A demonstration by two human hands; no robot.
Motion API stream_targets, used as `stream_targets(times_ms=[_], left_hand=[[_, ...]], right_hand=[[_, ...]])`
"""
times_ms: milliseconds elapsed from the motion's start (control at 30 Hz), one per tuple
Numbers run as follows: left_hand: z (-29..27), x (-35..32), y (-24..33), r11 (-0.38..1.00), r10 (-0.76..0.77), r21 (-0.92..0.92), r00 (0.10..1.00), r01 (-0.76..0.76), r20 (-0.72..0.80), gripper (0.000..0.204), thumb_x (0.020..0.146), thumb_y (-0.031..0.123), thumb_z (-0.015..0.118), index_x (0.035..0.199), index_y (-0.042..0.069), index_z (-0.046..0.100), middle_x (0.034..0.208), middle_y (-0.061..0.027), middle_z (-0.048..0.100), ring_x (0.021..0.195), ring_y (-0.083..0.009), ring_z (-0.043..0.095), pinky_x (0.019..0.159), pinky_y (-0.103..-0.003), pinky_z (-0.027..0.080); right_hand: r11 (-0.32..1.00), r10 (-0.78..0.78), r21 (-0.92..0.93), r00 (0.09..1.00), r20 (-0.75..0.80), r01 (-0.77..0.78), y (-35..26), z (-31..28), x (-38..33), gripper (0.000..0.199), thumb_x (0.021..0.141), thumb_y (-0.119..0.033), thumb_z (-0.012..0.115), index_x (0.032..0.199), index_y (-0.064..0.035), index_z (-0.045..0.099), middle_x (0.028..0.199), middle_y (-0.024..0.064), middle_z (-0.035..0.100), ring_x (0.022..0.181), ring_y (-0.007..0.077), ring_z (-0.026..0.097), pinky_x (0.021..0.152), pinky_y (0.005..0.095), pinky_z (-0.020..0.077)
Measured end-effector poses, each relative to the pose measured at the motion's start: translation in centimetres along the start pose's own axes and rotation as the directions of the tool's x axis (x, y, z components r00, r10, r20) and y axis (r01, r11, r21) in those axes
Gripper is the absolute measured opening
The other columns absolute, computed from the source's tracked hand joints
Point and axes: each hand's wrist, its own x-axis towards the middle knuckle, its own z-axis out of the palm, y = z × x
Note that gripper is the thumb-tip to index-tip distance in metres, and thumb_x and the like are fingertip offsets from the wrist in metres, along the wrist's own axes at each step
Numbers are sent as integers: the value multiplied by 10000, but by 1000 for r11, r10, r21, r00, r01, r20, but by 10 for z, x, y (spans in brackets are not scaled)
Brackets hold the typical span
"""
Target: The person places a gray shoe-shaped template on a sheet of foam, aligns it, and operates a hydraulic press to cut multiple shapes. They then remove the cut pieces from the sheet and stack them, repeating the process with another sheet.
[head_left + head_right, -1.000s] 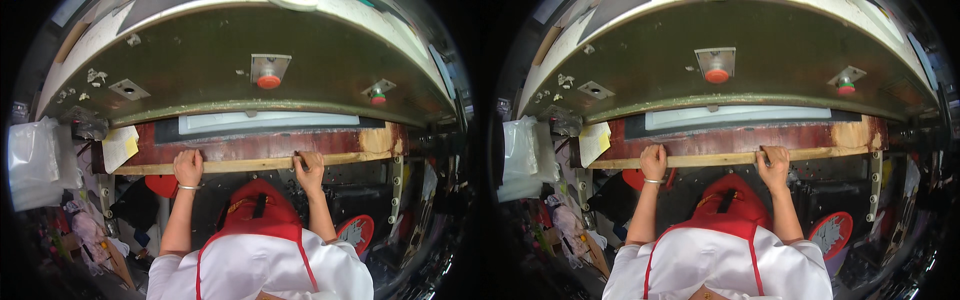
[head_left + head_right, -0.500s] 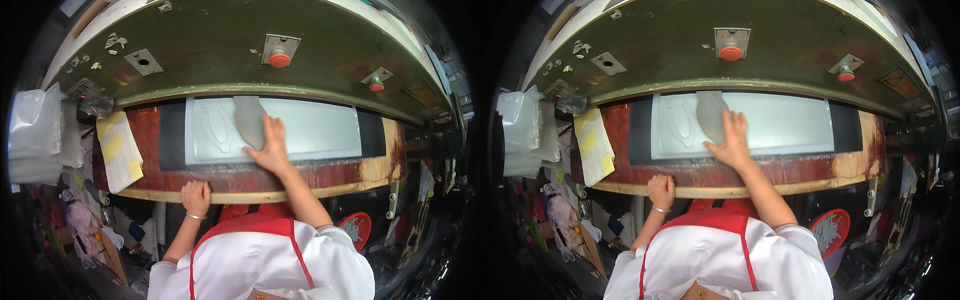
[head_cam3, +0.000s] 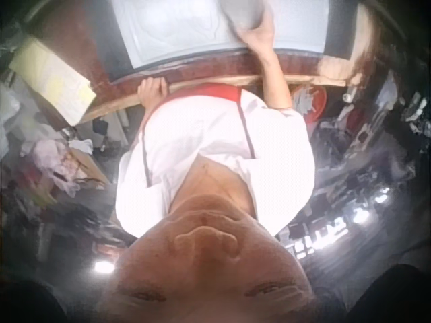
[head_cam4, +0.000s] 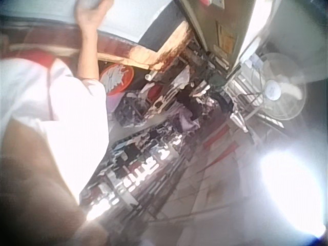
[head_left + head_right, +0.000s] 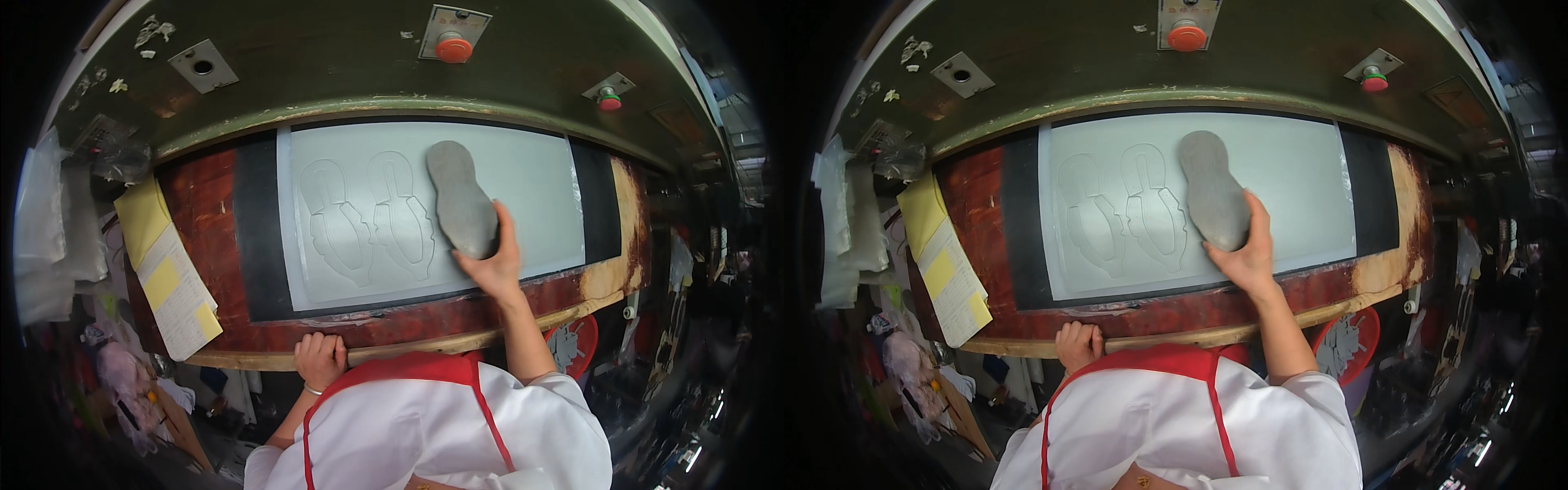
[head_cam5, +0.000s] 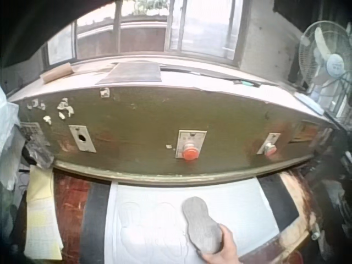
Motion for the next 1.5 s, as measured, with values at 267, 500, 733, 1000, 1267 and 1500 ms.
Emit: stream_targets(times_ms=[267, 500, 733, 1000, 1267, 1500], left_hand=[[7, 42, -8, 1000, 12, -5, 999, -12, -43, 151, 797, 162, 613, 686, 89, 541, 662, -72, 462, 633, -262, 478, 564, -369, 351], [25, 120, -24, 1000, 2, 23, 987, 2, -159, 166, 805, 123, 595, 660, 71, 531, 643, -87, 487, 606, -281, 488, 544, -385, 355], [35, 212, -37, 996, -57, 55, 986, 66, -159, 178, 824, 113, 574, 662, 57, 526, 641, -109, 500, 607, -308, 495, 556, -407, 378], [37, 216, -45, 997, 28, 76, 973, -11, -229, 183, 836, 97, 549, 662, 49, 519, 657, -125, 508, 626, -321, 509, 568, -418, 396], [70, 198, -115, 993, -100, -77, 970, 84, -223, 218, 896, 170, 561, 857, -30, 638, 839, -170, 645, 786, -317, 601, 737, -405, 487], [57, 195, -77, 982, 163, 155, 900, -109, -405, 384, 930, 289, 516, 703, -2, 625, 675, -195, 615, 590, -346, 559, 535, -450, 444]], right_hand=[[998, -50, 26, 999, 20, 49, 24, 15, 38, 1000, 615, -126, 816, 1422, 6, 240, 1363, 231, 378, 1271, 356, 382, 1040, 417, 356], [998, -62, -64, 738, -672, 26, 25, -89, 209, 887, 921, -468, 491, 1425, 110, 46, 1465, 321, 159, 1381, 415, 137, 1128, 464, 110], [991, -131, -113, 714, -688, 72, 39, -72, 238, 946, 929, -396, 502, 1380, 153, -122, 1455, 378, -25, 1389, 459, -6, 1135, 478, 35], [988, 13, 132, 816, -578, 78, 61, -99, 186, 833, 926, -268, 547, 1457, 34, -19, 1468, 304, 164, 1365, 397, 221, 1100, 438, 228], [942, 329, 246, 485, -810, -228, 133, -178, -5, 86, 861, -79, 596, 901, -14, 636, 734, 44, 656, 682, 116, 612, 644, 259, 493], [877, 455, 479, 387, -802, -38, 173, -264, -36, 123, 912, -84, 571, 924, 20, 636, 750, 89, 677, 644, 118, 637, 591, 236, 516]])
